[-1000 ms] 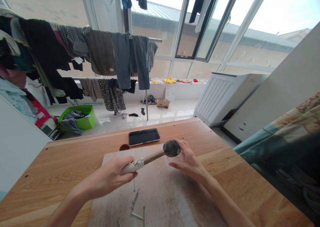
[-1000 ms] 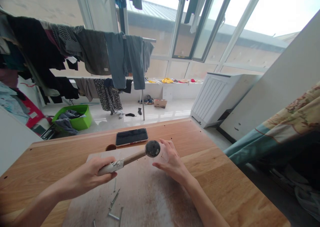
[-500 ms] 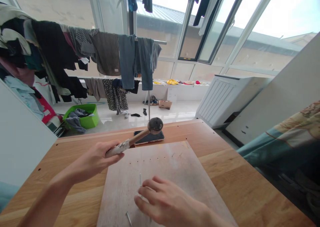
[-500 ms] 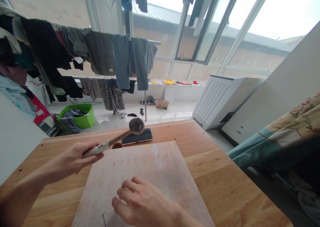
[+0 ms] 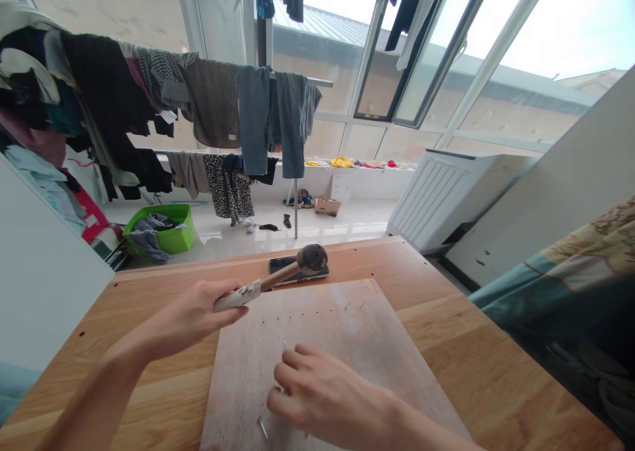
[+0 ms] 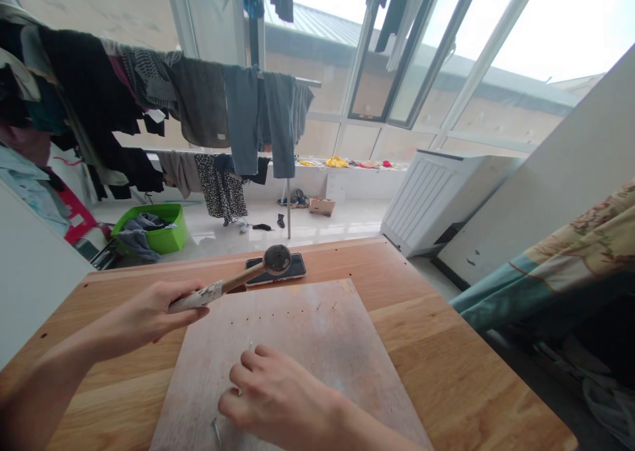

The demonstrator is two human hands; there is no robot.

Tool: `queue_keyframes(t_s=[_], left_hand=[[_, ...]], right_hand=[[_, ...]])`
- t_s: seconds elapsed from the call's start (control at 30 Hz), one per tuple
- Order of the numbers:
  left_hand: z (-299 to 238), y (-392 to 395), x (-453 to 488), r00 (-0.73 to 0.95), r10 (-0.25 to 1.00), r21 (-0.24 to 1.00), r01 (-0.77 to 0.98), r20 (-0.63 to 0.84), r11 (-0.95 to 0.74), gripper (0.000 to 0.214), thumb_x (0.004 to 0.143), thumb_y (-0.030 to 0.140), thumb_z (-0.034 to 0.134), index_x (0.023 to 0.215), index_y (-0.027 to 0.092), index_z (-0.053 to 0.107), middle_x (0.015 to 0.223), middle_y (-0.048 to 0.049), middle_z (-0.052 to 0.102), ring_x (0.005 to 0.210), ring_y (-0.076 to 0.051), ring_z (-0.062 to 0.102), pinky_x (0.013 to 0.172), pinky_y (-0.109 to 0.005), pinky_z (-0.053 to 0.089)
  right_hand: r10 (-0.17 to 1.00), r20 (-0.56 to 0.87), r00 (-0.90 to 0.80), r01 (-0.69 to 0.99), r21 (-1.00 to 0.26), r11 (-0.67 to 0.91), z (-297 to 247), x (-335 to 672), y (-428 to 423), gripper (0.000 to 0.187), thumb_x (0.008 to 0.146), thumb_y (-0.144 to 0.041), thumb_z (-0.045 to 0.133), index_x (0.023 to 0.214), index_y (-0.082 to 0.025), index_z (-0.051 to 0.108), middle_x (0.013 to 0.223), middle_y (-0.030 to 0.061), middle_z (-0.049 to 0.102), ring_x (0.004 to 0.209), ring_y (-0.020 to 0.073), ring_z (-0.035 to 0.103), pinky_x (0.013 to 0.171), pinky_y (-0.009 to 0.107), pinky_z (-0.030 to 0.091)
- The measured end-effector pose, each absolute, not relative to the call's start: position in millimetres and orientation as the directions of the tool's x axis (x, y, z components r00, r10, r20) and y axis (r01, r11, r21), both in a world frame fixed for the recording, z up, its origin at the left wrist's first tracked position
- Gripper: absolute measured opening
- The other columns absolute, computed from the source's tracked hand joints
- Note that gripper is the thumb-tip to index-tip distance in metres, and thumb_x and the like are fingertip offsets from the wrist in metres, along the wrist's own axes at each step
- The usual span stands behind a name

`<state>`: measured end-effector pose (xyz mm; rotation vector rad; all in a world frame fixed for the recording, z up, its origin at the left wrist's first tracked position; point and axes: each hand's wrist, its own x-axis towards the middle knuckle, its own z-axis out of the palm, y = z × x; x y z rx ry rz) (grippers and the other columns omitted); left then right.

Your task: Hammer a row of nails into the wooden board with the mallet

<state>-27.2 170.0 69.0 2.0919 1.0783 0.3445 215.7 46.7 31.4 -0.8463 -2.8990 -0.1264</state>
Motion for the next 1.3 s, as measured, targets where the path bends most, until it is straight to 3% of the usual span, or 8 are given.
queue_keyframes(t_s=[0.1,0.2,0.27,0.37,0.57,0.7,0.93,1.3], left_hand=[[71.4,168.7,-27.4,0.614,0.78,0.714,0.6,-0.122,-0.36,0.028,0.091,0.046,0.059,0.082,0.02,0.061,0.068,0.0047,0.044,0.055,-0.011,0.039,0.049,-0.02,0.03],[72.8,168.4,-28.1,0.617,0.777,0.723,0.594,-0.128,-0.352,0.027,0.09,0.046,0.059,0.082,0.02,0.062,0.069,0.0047,0.045,0.055,-0.011,0.04,0.049,-0.021,0.03],[73.5,168.4,-27.9,0.613,0.78,0.727,0.592,-0.127,-0.347,0.026,0.09,0.045,0.059,0.083,0.02,0.062,0.069,0.0045,0.046,0.056,-0.011,0.041,0.049,-0.02,0.03],[74.0,168.6,-27.0,0.613,0.779,0.721,0.6,-0.137,-0.346,0.026,0.09,0.045,0.058,0.084,0.02,0.063,0.069,0.0042,0.045,0.057,-0.011,0.042,0.048,-0.02,0.031],[69.9,170.2,-29.1,0.619,0.758,0.734,0.61,-0.206,-0.299,0.03,0.091,0.05,0.056,0.087,0.021,0.06,0.07,0.0043,0.043,0.056,-0.011,0.041,0.045,-0.018,0.034],[67.5,169.8,-28.4,0.633,0.751,0.749,0.586,-0.187,-0.308,0.028,0.09,0.048,0.057,0.086,0.02,0.06,0.07,0.0043,0.043,0.055,-0.011,0.04,0.045,-0.018,0.033],[58.4,170.5,-24.4,0.652,0.73,0.805,0.536,-0.202,-0.256,0.027,0.089,0.046,0.057,0.088,0.02,0.06,0.07,0.0045,0.041,0.056,-0.011,0.04,0.043,-0.016,0.035],[41.6,174.7,-16.2,0.675,0.702,0.849,0.49,-0.226,-0.198,0.035,0.09,0.054,0.054,0.092,0.019,0.056,0.07,0.0051,0.04,0.055,-0.011,0.039,0.04,-0.017,0.038]], right_hand=[[0.722,0.204,-0.662,0.666,-0.283,0.69,22.4,225.7,47.7,0.016,0.084,-0.006,0.062,0.089,-0.021,0.061,0.088,0.0022,0.064,0.078,0.0157,0.058,0.07,0.025,0.048],[0.928,0.27,-0.257,0.676,-0.637,0.372,12.3,242.9,47.1,0.023,0.075,-0.001,0.055,0.085,-0.022,0.059,0.084,-0.0001,0.064,0.074,0.0134,0.061,0.069,0.023,0.05],[0.964,0.267,-0.005,0.635,-0.744,0.209,6.3,256.1,47.1,0.017,0.077,-0.007,0.054,0.08,-0.023,0.057,0.077,-0.0017,0.064,0.071,0.0147,0.062,0.069,0.025,0.051],[0.956,0.24,0.166,0.626,-0.775,0.086,-2.2,269.9,48.1,0.011,0.079,-0.012,0.054,0.08,-0.023,0.057,0.074,-0.0007,0.066,0.069,0.0165,0.064,0.067,0.027,0.051],[0.951,0.195,0.241,0.623,-0.782,0.003,-15.6,266.8,47.6,0.013,0.077,-0.011,0.056,0.08,-0.021,0.063,0.07,-0.0009,0.068,0.063,0.0159,0.064,0.061,0.024,0.05],[0.935,0.194,0.297,0.612,-0.79,-0.03,-19.1,262.7,46.0,0.014,0.084,-0.019,0.058,0.088,-0.021,0.071,0.073,0.0007,0.07,0.062,0.0162,0.064,0.06,0.024,0.05],[0.901,0.23,0.369,0.6,-0.799,-0.042,-25.9,256.5,42.0,0.023,0.09,-0.034,0.061,0.085,-0.02,0.079,0.078,0.0049,0.073,0.066,0.0192,0.065,0.064,0.027,0.052],[0.843,0.249,0.477,0.578,-0.811,-0.088,-21.4,249.9,44.8,0.016,0.084,-0.027,0.062,0.079,-0.021,0.075,0.075,0.0031,0.075,0.06,0.0173,0.065,0.059,0.025,0.052]])
